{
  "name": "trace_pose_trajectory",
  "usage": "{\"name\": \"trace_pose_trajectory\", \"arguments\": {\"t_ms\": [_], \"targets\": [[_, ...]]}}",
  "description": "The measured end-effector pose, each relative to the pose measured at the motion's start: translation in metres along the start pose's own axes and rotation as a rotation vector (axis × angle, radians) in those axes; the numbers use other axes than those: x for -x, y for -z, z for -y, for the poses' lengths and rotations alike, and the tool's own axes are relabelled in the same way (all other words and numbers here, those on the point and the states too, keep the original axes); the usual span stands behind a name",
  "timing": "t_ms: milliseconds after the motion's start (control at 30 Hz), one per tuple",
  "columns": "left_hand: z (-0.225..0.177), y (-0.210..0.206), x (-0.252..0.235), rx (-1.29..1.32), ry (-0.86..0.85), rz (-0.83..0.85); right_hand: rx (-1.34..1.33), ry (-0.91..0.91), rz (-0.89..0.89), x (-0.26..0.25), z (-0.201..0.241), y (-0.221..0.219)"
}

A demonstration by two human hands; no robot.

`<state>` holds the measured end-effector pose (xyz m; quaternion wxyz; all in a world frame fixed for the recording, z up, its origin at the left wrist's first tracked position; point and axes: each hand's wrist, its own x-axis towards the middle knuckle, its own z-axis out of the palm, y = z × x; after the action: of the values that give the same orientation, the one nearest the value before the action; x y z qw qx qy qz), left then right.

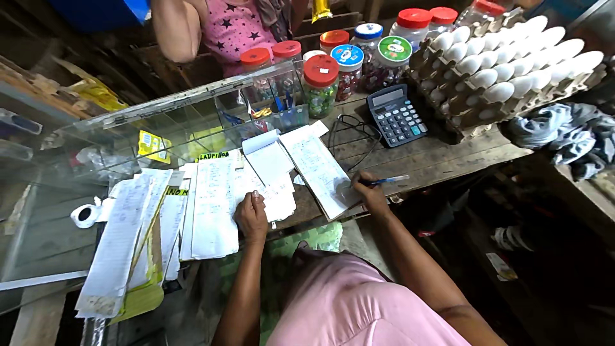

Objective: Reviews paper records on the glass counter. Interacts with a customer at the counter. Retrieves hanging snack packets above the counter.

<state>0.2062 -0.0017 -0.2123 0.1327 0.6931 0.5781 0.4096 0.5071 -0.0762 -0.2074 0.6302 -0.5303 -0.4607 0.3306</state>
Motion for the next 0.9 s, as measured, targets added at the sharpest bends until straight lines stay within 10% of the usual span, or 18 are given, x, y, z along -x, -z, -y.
{"name": "trace_pose_trajectory", "arguments": {"t_ms": [900], "targets": [[0.001,-0.003,0.002,-0.013,-0.018,-0.028,0.126,0.113,0.090,0.004,-0.008,0.000]]}}
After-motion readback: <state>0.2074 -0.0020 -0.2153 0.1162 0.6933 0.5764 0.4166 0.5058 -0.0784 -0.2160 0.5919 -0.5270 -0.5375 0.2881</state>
